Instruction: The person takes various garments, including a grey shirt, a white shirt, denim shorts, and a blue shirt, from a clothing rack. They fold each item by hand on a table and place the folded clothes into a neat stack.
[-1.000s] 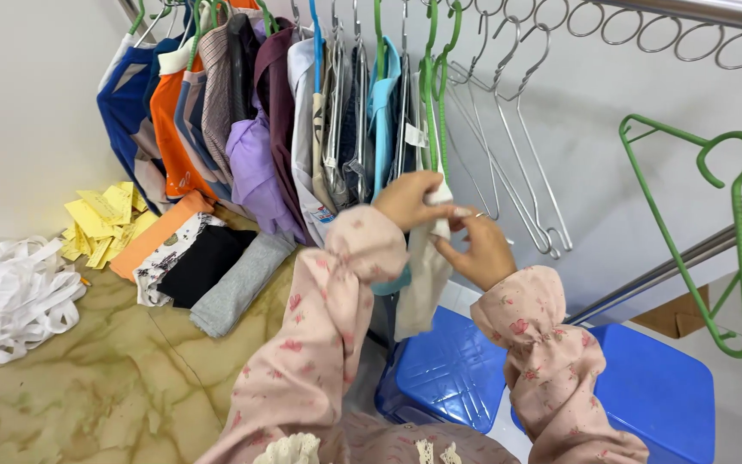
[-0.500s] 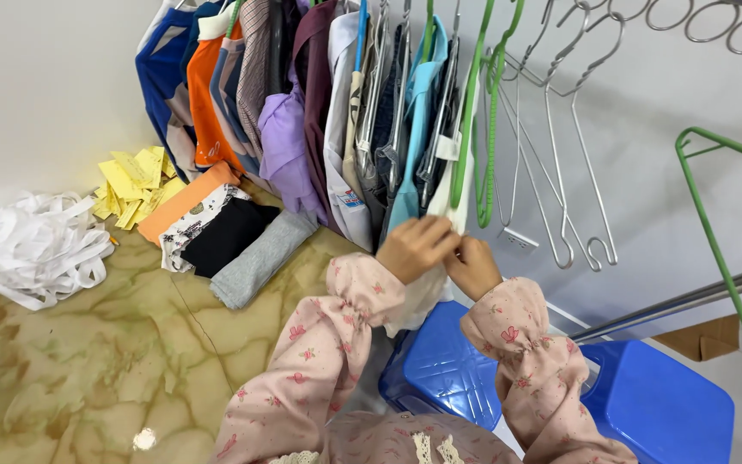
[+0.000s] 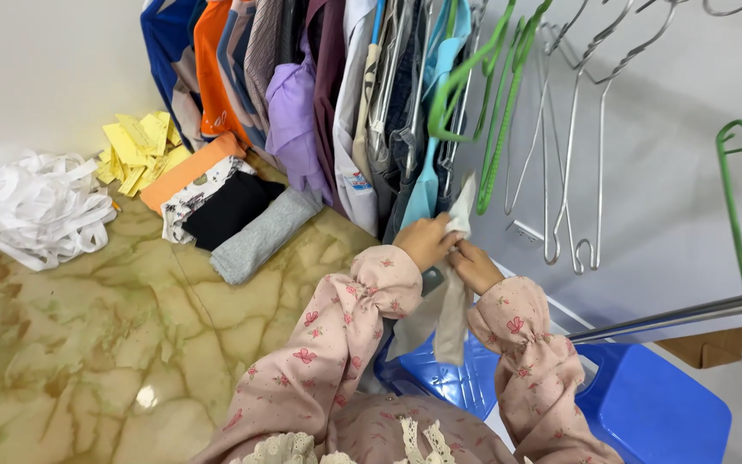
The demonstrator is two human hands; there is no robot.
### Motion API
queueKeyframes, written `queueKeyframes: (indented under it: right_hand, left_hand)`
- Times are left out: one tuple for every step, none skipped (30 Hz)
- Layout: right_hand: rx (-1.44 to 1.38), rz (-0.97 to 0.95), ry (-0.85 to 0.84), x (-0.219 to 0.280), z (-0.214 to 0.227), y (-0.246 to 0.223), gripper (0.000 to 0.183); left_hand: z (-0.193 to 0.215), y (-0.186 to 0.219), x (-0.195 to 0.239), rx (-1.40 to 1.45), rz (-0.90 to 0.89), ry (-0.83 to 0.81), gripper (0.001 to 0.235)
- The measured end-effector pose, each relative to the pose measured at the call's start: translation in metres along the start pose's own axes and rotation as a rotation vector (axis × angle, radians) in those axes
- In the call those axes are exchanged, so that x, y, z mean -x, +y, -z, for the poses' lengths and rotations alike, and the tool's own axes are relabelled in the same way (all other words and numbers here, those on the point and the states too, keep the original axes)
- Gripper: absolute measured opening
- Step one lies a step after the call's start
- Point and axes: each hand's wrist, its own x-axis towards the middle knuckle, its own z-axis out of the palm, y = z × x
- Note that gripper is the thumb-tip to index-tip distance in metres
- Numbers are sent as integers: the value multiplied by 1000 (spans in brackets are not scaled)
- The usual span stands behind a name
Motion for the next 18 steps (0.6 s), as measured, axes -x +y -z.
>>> queueKeyframes:
  right_hand:
    - [2, 3, -11, 7, -5, -12, 59]
    - [-86, 25, -48, 14, -9, -25, 59]
    - [-173, 47, -87, 20, -15, -38, 59]
    - [-171, 50, -100, 23, -23, -41, 59]
    - [-226, 87, -157, 25, -32, -45, 57]
    - [-281, 122, -214, 27, -41, -49, 55]
    - [-278, 131, -227, 23, -48, -47, 55]
    - [-326, 227, -267, 20, -55, -46, 55]
    - [-378, 318, -311, 20, -67, -44, 56]
    - [-380, 322, -326, 15, -71, -44, 56]
    - [-416, 373, -321, 9, -75, -46, 53]
    - [-453, 422, -316, 3, -80, -49, 50]
    - [-453, 430, -330, 10, -79, -70, 50]
    - [-457, 461, -333, 17, -79, -91, 45]
    - [-462, 492, -340, 25, -80, -112, 41]
    - [-461, 498, -357, 29, -85, -124, 41]
    - [-444, 529, -345, 31, -91, -137, 38]
    - [-428, 559, -332, 35, -98, -151, 36]
  left_hand:
    - [-10, -16, -3, 2, 11, 3, 38]
    - [-20, -33, -5, 50, 114, -59, 51]
    - [-28, -50, -7, 100, 218, -120, 65]
    - [-25, -62, 5, 103, 230, -114, 65]
    - [-21, -75, 16, 285, 312, -188, 71]
    - [-17, -87, 29, 469, 390, -261, 77]
    - [-30, -108, 32, 470, 400, -248, 77]
    - [-42, -130, 36, 737, 478, -189, 65]
    - [-57, -152, 45, 1006, 555, -127, 58]
    - [-48, -149, 61, 1008, 566, -114, 58]
    - [-38, -147, 77, 1235, 556, 23, 47]
    - [-28, -144, 94, 1458, 535, 168, 39]
    - [-13, -136, 114, 1457, 538, 184, 39]
    - [3, -128, 134, 1503, 439, 268, 24]
    - [17, -120, 156, 1546, 339, 354, 13]
    - [23, -119, 170, 1545, 343, 374, 13]
    - [31, -119, 185, 1542, 292, 470, 16]
    - [39, -119, 201, 1535, 240, 566, 22]
